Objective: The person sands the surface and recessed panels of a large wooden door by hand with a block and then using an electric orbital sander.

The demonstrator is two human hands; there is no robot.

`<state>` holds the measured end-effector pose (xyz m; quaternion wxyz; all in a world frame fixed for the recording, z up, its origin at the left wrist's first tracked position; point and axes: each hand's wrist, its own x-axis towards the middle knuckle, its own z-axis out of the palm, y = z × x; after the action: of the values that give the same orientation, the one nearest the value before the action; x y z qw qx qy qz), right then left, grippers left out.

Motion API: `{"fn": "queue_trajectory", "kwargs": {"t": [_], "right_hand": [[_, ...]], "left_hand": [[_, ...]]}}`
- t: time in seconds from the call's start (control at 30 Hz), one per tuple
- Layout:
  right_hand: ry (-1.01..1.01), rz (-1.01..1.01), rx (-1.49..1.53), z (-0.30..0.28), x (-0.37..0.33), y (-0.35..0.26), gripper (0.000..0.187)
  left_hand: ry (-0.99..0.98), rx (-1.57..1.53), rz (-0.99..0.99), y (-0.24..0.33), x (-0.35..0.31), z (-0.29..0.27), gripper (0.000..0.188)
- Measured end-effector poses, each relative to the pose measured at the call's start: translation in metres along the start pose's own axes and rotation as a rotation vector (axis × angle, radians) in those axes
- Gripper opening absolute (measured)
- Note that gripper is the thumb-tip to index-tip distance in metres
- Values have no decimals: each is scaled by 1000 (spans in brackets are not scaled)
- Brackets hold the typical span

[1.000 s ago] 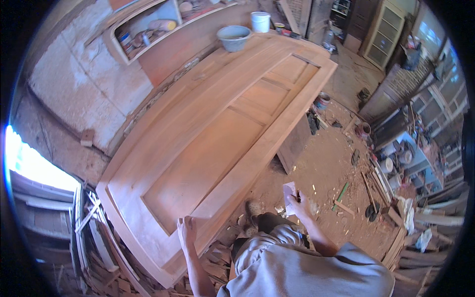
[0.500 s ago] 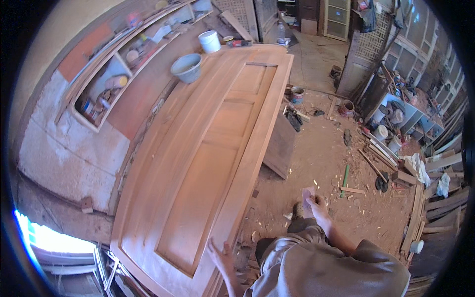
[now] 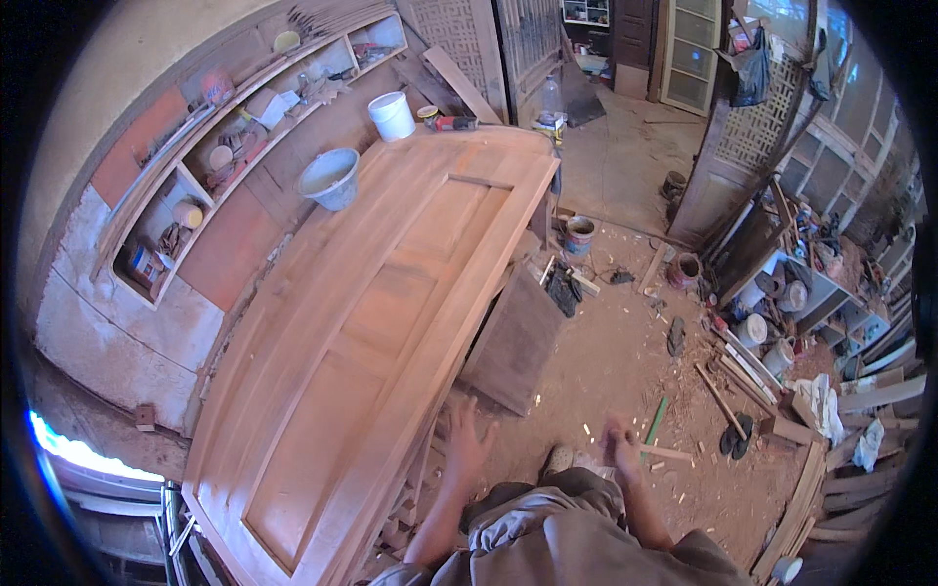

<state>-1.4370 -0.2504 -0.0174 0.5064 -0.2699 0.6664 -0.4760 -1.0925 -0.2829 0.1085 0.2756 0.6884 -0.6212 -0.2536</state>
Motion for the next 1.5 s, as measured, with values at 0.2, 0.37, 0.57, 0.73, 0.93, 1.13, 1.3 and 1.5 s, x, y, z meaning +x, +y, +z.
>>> {"fn": "queue_trajectory", "kwargs": {"t": [0.2,0.37,0.57,0.73,0.93,1.13,1.3,1.5], "right_hand": [[289,-42,175,-98,57,-78,21],[459,18,273,-177,76,-50,32],[586,294,283,-159,95,-54,35],[429,193,357,-157,220,17,25],[-41,207,91,-93,387,-123,17],[-188,43,-163,-13,557,-245,24],[-364,-21,-163,119,588,-317,29],[-429,29,-5,220,672,-353,53]], "left_hand": [[170,504,-53,-32,138,6,90],[196,638,-22,-75,196,24,88],[208,635,-135,-79,214,32,83],[207,776,-112,-96,230,59,85],[108,768,-244,-69,225,38,90],[126,907,-333,-44,226,34,86],[297,611,-425,42,266,44,72],[1541,-572,-881,82,335,198,56]]}}
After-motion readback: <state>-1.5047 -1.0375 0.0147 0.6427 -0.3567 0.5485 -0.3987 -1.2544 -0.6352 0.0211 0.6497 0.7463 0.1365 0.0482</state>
